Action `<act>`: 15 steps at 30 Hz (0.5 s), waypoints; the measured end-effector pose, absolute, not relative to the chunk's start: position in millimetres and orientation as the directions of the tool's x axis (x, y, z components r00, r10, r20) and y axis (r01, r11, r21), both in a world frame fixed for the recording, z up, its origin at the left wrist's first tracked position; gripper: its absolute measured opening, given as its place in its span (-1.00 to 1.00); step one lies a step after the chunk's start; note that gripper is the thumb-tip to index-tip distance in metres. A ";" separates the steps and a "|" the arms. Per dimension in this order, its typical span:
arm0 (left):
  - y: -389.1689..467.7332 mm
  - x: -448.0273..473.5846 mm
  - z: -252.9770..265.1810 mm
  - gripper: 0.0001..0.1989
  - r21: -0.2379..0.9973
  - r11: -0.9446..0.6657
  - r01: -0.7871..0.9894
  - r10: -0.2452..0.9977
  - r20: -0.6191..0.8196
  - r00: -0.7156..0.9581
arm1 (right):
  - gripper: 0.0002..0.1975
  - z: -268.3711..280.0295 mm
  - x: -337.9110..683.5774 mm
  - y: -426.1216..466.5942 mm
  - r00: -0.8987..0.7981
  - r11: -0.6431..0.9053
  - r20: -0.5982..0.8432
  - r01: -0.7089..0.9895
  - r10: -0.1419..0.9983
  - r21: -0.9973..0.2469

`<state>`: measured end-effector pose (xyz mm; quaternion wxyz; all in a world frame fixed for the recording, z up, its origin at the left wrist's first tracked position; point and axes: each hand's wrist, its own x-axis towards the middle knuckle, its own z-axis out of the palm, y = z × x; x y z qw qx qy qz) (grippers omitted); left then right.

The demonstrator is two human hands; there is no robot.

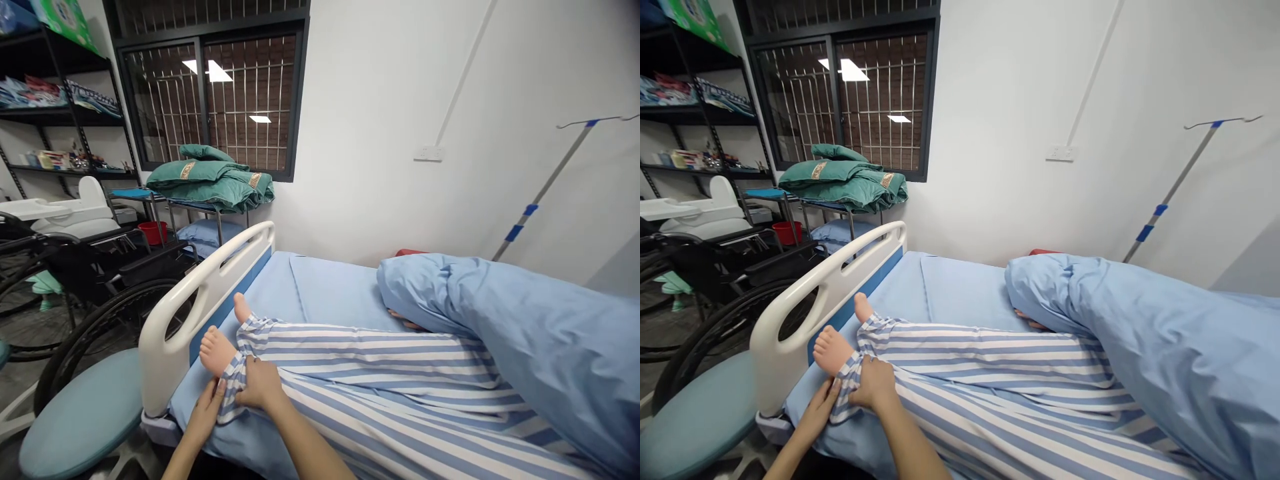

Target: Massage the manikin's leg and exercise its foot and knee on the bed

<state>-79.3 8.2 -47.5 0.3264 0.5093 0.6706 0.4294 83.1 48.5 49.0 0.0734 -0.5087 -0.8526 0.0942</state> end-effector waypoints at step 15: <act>-10.9 -77.6 -51.7 -0.50 0.982 0.028 0.186 0.992 -0.004 -0.127 | -0.09 57.6 97.4 59.5 -0.642 0.578 -0.116 0.743 0.758 -0.337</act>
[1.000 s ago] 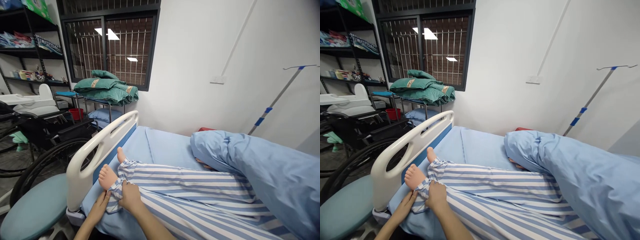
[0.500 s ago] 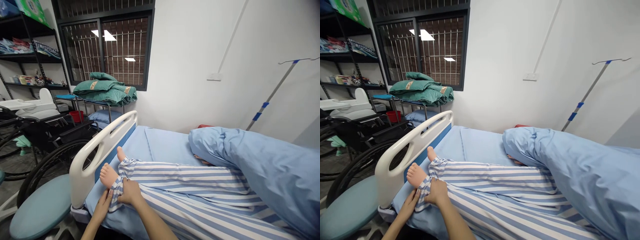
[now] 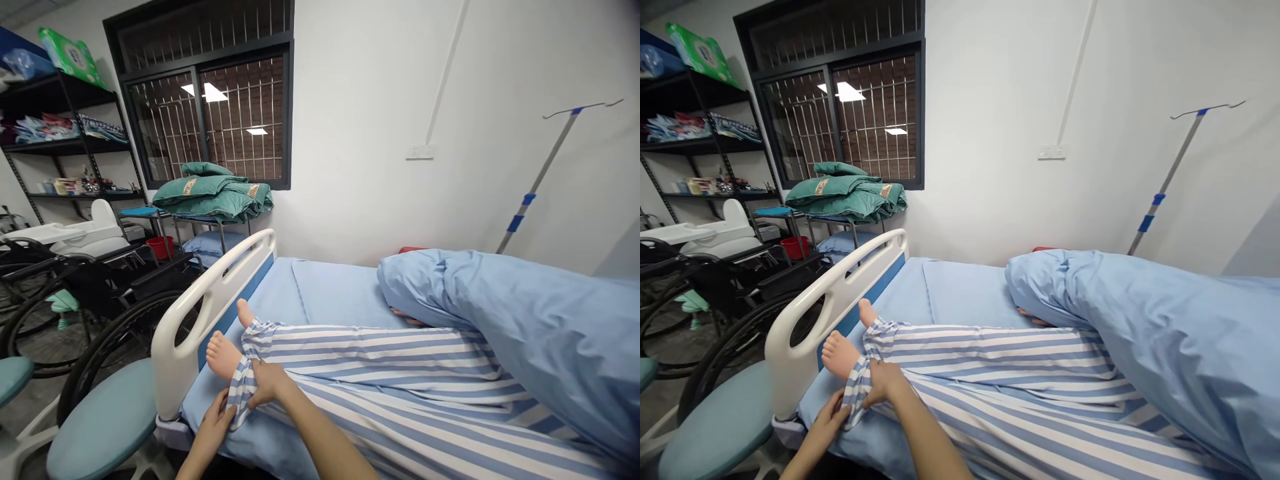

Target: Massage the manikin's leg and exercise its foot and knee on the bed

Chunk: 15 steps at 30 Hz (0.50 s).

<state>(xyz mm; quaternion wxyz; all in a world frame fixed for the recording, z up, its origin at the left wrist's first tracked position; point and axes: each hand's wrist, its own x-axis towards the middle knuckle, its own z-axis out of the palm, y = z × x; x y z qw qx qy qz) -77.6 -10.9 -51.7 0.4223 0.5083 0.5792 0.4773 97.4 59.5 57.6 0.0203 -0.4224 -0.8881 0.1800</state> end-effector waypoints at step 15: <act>-30.5 -46.4 15.8 -0.59 0.704 0.038 0.709 0.909 0.271 -0.317 | -0.27 60.5 104.2 60.7 -0.612 0.526 -0.030 0.704 0.791 -0.476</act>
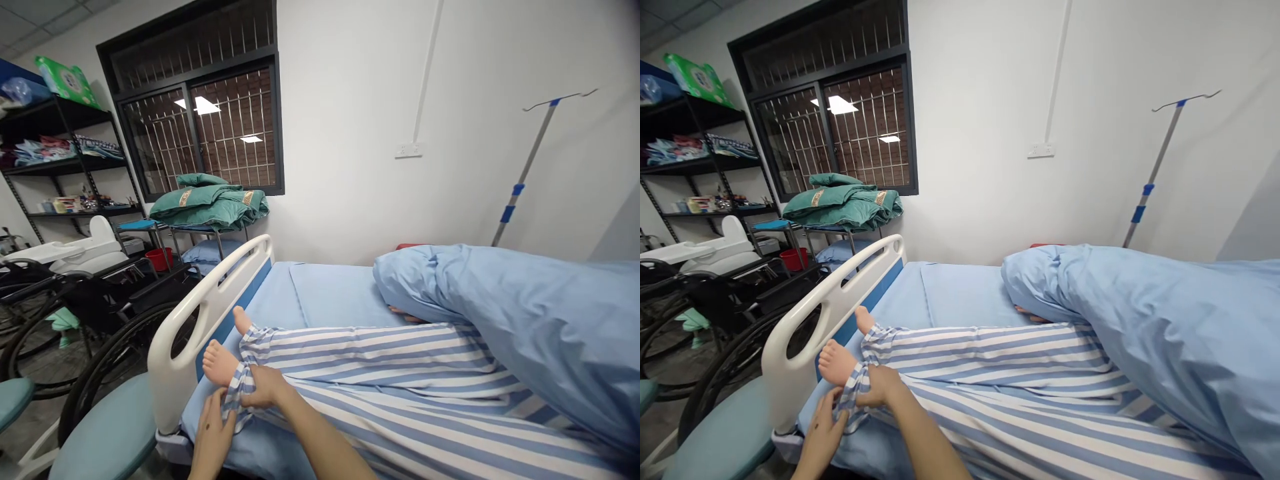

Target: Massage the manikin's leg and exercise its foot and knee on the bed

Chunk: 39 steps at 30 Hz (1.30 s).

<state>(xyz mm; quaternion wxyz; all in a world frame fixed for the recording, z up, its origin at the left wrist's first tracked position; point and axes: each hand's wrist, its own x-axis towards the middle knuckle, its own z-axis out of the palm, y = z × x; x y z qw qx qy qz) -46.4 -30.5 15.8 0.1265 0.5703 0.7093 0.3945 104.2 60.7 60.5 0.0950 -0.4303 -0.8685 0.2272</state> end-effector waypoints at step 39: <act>179.3 61.3 157.1 -0.48 -0.265 -0.345 0.900 0.938 -0.134 0.320 | -0.52 28.6 351.1 112.8 -0.437 -0.015 -0.484 0.731 0.759 -0.682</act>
